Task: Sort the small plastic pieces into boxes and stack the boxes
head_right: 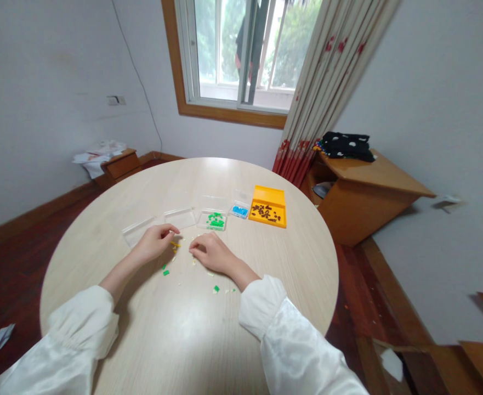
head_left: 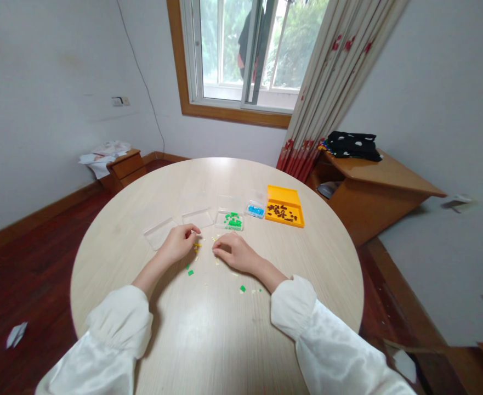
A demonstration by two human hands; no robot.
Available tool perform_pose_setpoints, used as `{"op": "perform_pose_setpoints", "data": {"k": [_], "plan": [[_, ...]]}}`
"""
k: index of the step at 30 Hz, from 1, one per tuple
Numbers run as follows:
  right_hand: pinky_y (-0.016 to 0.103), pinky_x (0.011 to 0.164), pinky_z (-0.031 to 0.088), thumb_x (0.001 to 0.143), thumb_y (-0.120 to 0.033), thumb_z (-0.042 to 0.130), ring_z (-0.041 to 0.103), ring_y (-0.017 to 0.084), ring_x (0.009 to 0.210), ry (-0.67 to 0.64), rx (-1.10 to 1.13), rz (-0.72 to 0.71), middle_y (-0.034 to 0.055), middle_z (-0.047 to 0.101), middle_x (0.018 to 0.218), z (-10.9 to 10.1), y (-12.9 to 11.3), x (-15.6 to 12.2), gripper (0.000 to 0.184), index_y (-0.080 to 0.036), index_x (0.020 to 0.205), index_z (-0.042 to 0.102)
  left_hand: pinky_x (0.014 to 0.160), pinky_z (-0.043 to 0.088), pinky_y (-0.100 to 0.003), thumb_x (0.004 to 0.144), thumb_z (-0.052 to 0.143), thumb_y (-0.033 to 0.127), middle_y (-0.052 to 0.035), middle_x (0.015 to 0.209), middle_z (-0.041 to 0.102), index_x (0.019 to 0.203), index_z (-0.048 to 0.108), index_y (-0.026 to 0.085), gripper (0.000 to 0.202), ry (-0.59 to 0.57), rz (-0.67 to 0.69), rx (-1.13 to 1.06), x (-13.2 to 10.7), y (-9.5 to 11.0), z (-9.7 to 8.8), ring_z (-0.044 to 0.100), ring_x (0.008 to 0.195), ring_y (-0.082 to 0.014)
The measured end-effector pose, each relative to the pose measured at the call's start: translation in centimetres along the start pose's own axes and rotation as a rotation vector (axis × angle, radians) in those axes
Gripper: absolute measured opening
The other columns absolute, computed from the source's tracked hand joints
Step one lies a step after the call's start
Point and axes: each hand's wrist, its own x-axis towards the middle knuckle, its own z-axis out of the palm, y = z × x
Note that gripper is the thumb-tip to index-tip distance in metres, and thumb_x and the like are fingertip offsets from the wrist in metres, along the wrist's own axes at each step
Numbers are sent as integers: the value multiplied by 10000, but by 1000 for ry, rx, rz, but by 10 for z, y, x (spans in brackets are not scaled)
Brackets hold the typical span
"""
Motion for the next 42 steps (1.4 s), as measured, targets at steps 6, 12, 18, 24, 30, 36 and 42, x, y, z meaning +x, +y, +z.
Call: {"op": "perform_pose_setpoints", "data": {"k": [6, 12, 18, 24, 30, 36, 42], "plan": [[264, 647, 461, 751, -239, 572, 608, 148, 699, 411, 192, 212, 28, 685, 758, -2, 22, 6, 111, -175, 754, 663, 534, 315, -271, 698, 426, 227, 10, 513, 483, 749, 638, 147, 233, -32, -18, -5, -1, 3, 0, 430, 501, -139], [310, 711, 512, 696, -303, 615, 642, 172, 747, 601, 372, 320, 47, 711, 809, -6, 40, 10, 162, -178, 772, 684, 536, 318, -273, 692, 433, 232, 15, 504, 468, 730, 628, 158, 212, -28, -17, -19, -2, 5, -2, 427, 501, -139], [325, 706, 541, 636, -379, 667, 662, 180, 739, 683, 493, 368, 50, 720, 794, -6, 53, 13, 244, -174, 767, 684, 521, 305, -272, 691, 435, 246, 16, 498, 463, 748, 635, 156, 227, -34, -17, -32, -2, 2, 0, 412, 488, -136], [336, 721, 546, 602, -394, 706, 668, 185, 727, 742, 515, 400, 50, 718, 763, -10, 55, 14, 271, -162, 740, 682, 532, 310, -272, 692, 438, 253, 13, 505, 472, 752, 640, 155, 233, -25, -1, -20, -2, 0, 0, 423, 498, -138], [363, 750, 549, 615, -390, 698, 679, 195, 739, 746, 555, 431, 67, 727, 819, -10, 59, 14, 295, -159, 798, 691, 538, 309, -273, 696, 431, 240, 14, 507, 468, 755, 639, 152, 234, -33, 10, -17, -2, -1, 1, 425, 505, -139], [373, 750, 551, 651, -408, 668, 677, 193, 715, 751, 555, 419, 60, 727, 798, -9, 63, 13, 287, -170, 811, 689, 534, 295, -266, 700, 454, 270, 25, 498, 446, 762, 636, 153, 225, -44, 4, -5, -2, 3, -4, 413, 503, -134], [372, 768, 543, 660, -371, 651, 672, 196, 753, 746, 537, 405, 64, 719, 808, -9, 63, 13, 255, -167, 810, 682, 491, 253, -236, 659, 582, 391, 42, 502, 426, 620, 559, 160, 236, -400, 20, -45, -9, 4, -26, 370, 490, -99]]}}
